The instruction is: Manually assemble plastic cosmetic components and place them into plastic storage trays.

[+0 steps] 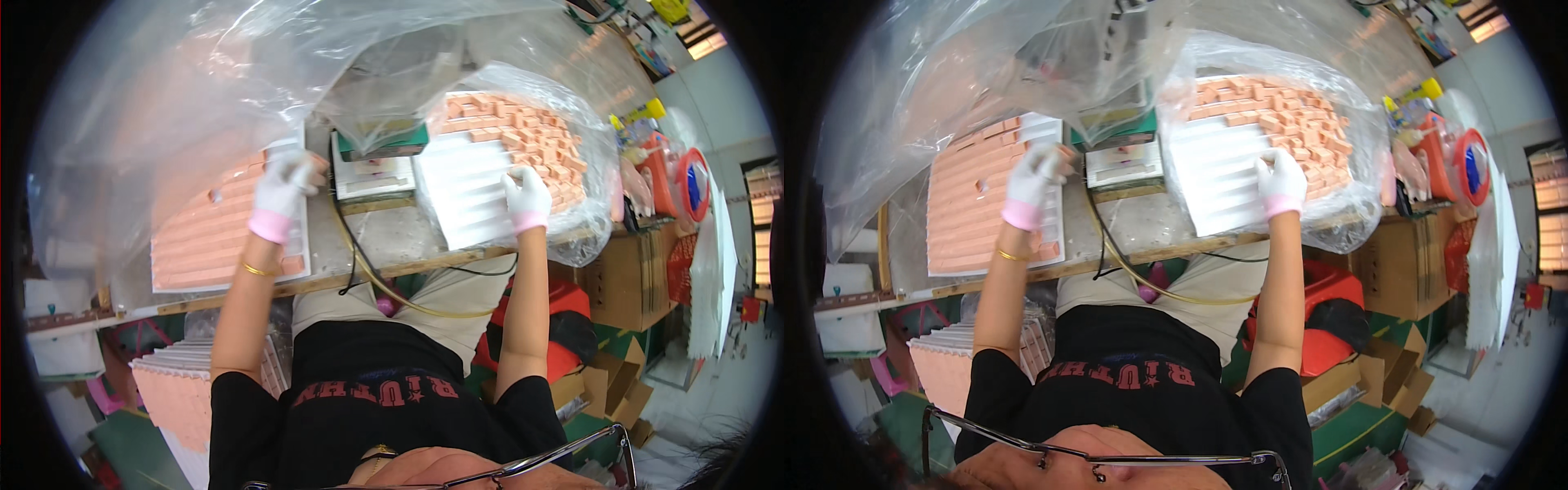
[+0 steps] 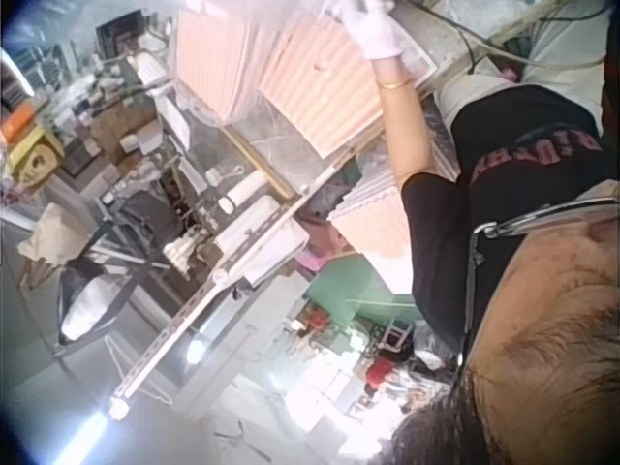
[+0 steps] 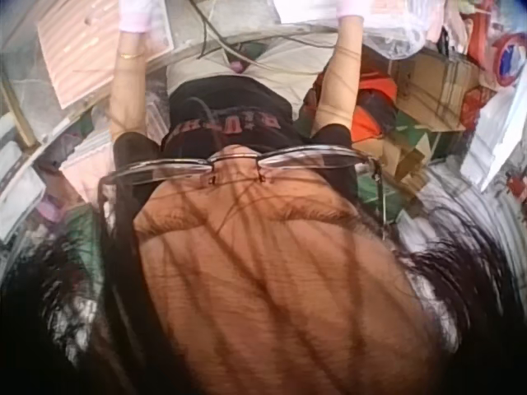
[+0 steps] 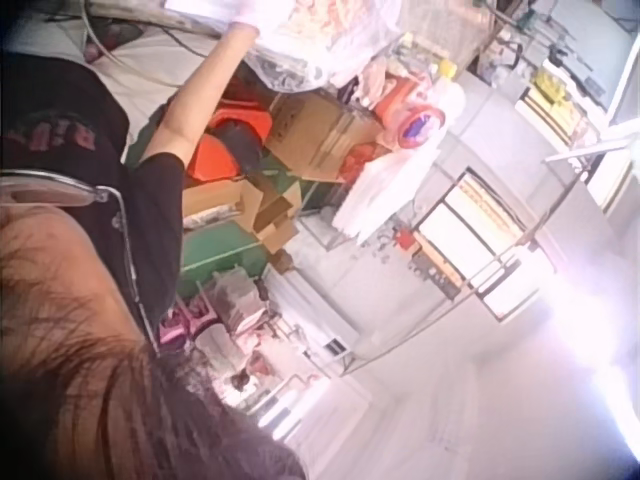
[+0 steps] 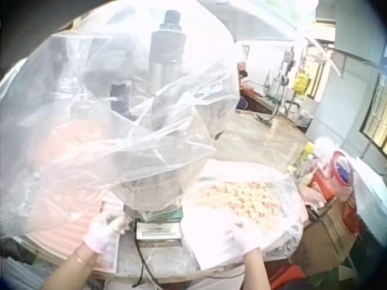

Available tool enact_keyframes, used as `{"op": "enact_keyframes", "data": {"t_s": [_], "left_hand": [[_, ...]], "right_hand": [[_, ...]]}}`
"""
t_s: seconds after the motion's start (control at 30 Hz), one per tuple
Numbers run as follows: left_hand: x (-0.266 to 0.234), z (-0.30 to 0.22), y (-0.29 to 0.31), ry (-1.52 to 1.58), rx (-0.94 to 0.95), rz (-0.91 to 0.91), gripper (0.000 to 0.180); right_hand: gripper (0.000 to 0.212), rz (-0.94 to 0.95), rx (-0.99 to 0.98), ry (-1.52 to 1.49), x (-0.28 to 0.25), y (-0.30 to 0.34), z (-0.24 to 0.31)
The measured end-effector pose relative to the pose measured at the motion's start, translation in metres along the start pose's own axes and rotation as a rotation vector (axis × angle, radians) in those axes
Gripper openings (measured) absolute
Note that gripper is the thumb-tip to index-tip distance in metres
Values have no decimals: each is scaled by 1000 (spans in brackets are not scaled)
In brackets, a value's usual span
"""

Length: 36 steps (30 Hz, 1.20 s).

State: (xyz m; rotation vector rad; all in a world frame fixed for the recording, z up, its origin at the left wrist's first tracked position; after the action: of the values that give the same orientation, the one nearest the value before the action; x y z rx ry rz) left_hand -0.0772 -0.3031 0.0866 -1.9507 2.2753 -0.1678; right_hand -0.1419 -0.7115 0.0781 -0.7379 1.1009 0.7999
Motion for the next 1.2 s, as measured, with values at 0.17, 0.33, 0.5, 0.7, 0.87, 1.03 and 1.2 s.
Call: {"op": "enact_keyframes", "data": {"t_s": [0.17, 0.33, 0.5, 0.7, 0.87, 1.03, 1.2], "left_hand": [[81, 18, 47, 439, -310, 261, 38], [88, 25, 51, 591, -344, 276, 39], [98, 30, 55, 729, -367, 304, 42], [100, 24, 56, 927, -306, 351, 47], [83, 28, 51, 614, -307, 282, 51], [-28, -12, -24, -826, 550, 90, 31], [-111, 40, -55, -1449, 450, 390, 28]], "right_hand": [[27, 584, -68, -1254, 3, 78, 125], [38, 525, -372, -1116, 8, 96, 163], [36, 588, -260, -1207, 8, 97, 151], [36, 647, -356, -1300, 13, 103, 172], [34, 450, -535, -1020, 16, 99, 185], [28, 30, -440, -698, 6, 53, 172], [35, 103, -366, -707, 25, 44, 201]]}}
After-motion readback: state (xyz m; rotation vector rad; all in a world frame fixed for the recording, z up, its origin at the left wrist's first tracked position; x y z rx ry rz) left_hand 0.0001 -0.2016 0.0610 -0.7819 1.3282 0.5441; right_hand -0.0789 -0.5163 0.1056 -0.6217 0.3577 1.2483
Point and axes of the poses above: each hand's wrist, its own y-axis away from the middle knuckle, its own x-axis out of the palm, z = x × y, the point moved 8 cm from there along -y, towards the middle knuckle, and after that the axes turned 11 degrees about x, right-handed, at the moved point
